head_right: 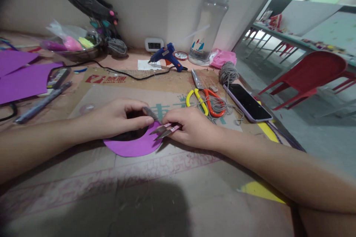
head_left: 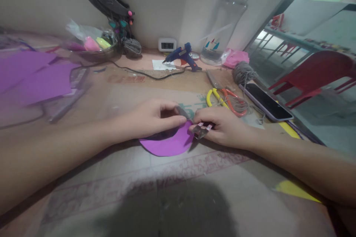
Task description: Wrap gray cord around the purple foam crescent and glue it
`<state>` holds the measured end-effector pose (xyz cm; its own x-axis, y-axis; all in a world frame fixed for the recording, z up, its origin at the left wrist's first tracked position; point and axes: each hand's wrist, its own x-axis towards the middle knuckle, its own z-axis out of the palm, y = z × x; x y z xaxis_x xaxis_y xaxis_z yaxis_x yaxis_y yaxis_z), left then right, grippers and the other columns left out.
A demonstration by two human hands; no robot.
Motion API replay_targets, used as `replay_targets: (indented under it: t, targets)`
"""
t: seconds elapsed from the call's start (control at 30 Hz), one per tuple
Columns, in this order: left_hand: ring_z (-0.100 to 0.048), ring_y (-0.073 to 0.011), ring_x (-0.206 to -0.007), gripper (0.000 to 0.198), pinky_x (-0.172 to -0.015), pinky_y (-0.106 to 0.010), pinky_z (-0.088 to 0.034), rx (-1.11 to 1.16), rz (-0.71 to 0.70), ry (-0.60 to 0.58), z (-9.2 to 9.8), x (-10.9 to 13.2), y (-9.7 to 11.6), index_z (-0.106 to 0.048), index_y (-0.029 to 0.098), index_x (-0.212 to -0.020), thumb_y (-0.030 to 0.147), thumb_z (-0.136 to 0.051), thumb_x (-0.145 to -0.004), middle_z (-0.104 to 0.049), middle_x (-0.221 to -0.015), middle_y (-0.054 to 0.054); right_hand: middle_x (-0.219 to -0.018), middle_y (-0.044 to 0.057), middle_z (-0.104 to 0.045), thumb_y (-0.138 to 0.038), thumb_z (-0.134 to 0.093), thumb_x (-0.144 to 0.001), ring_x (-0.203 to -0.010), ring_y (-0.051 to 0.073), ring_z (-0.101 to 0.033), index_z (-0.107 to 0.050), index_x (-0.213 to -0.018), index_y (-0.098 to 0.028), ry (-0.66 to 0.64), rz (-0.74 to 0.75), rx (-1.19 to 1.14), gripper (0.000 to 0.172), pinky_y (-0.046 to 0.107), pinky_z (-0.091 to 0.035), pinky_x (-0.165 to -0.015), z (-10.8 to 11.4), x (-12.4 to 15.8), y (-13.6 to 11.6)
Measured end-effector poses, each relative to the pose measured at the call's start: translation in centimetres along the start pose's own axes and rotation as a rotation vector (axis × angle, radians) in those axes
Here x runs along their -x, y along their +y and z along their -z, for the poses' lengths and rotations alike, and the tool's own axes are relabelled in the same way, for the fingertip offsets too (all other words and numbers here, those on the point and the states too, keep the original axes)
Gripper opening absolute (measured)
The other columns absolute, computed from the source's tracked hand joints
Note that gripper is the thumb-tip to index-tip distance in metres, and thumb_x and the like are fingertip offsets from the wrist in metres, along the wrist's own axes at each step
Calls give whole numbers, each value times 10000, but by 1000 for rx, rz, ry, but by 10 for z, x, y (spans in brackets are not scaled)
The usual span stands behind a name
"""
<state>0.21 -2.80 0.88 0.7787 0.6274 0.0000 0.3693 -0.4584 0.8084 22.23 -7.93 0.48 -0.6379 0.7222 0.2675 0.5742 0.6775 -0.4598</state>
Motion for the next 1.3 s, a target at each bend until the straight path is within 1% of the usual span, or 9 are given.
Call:
replay_targets:
  t: [0.13,0.23,0.33,0.43,0.63,0.83,1.0,1.17,1.3]
  targets:
    - [-614,-155,-762,261,-688,-243,-450,-6,-11,-16,0,0,0,-690,184,-920,374,-519,-867,-705,-821,-8,-638,-35,-518,-180,-587,-854,-558,73,-444,-574,-724,-157,-6,-12,-12,133,181,-326,-557,1,0,-1]
    - [-604,-152,-760,240,-703,-248,-453,10,-28,-35,1,1,0,-680,180,-931,338,-510,-870,-696,-823,-6,-644,-31,-527,-192,-591,-859,-563,73,-455,-580,-728,-153,-4,-13,-17,137,181,-331,-560,0,0,0]
    - [-592,-150,-728,248,-662,-245,-444,-2,-20,-35,1,0,0,-670,169,-893,343,-493,-882,-672,-778,-9,-638,-32,-523,-209,-590,-864,-559,75,-452,-577,-725,-156,2,-4,-5,150,179,-328,-557,0,0,0]
    - [-583,-145,-687,296,-609,-234,-429,5,5,-15,0,0,1,-659,170,-852,417,-499,-885,-655,-735,-7,-635,-36,-515,-183,-588,-853,-553,76,-444,-571,-725,-161,-9,3,12,130,180,-324,-559,0,1,1]
    - [-523,-116,-584,377,-526,-219,-386,157,92,-55,2,-1,-4,-626,170,-738,470,-471,-904,-613,-682,-5,-685,-11,-579,-193,-567,-870,-589,92,-496,-587,-764,-162,-27,-19,18,113,196,-349,-586,1,0,2]
    - [-498,-108,-597,381,-523,-220,-363,238,75,-41,3,-2,-7,-637,168,-727,448,-465,-919,-567,-665,0,-709,-8,-601,-165,-570,-868,-616,89,-520,-606,-806,-153,-28,-10,-21,73,185,-364,-598,2,1,3]
    - [-511,-112,-589,329,-506,-227,-371,320,152,-51,2,-2,-7,-603,177,-793,475,-504,-894,-579,-695,-2,-671,-24,-568,-170,-572,-873,-579,84,-482,-579,-781,-160,-34,55,23,93,186,-338,-574,1,1,2]
    - [-514,-106,-591,323,-512,-227,-378,284,140,-63,4,-2,-5,-607,165,-745,434,-508,-894,-599,-698,-7,-667,-17,-575,-197,-553,-897,-573,91,-476,-580,-781,-163,-43,61,43,124,196,-334,-572,1,0,2]
    - [-477,-84,-531,312,-463,-201,-346,289,162,-49,5,-3,-5,-603,157,-728,407,-513,-892,-582,-645,-2,-675,-12,-586,-198,-557,-895,-574,90,-478,-586,-789,-160,-38,60,38,116,196,-340,-573,0,-1,3]
